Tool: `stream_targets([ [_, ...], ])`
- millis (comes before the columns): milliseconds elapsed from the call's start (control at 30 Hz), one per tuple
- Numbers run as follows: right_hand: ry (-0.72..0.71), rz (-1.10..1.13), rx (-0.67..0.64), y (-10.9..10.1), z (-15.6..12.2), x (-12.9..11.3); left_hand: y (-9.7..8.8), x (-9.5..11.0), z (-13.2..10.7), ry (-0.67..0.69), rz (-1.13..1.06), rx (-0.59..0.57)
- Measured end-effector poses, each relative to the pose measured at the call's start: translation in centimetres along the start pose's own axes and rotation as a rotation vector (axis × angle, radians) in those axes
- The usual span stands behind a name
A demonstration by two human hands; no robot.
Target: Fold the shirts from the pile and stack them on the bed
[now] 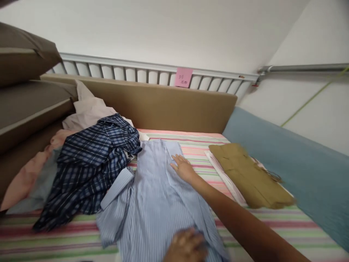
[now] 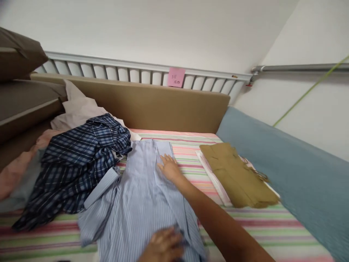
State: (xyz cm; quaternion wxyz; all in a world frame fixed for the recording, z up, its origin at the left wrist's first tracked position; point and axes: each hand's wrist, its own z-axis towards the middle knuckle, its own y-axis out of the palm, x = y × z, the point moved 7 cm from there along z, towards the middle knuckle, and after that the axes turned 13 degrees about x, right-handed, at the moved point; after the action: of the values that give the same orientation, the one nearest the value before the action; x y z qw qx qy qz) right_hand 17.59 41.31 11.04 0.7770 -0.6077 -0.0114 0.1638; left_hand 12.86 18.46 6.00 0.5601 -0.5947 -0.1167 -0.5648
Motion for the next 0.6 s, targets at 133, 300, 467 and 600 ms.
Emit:
stream_targets([
  [133,-0.17,0.073,0.024,-2.1,-12.9,-0.8,-6.7,-3.5,-5.3,-0.235,0.046,0.503],
  [300,-0.237,0.122,-0.032,0.7,-22.0,0.2,-13.1,-7.1,-16.5,-0.668,-0.169,1.191],
  [467,-0.251,0.139,0.045,1.2,-21.6,0.2,-15.1,-6.8,-18.6,-0.813,-0.422,1.389],
  [600,-0.233,0.144,0.037,0.6,-21.2,0.0,-17.1,-7.5,-17.4,-0.921,-0.338,1.409],
])
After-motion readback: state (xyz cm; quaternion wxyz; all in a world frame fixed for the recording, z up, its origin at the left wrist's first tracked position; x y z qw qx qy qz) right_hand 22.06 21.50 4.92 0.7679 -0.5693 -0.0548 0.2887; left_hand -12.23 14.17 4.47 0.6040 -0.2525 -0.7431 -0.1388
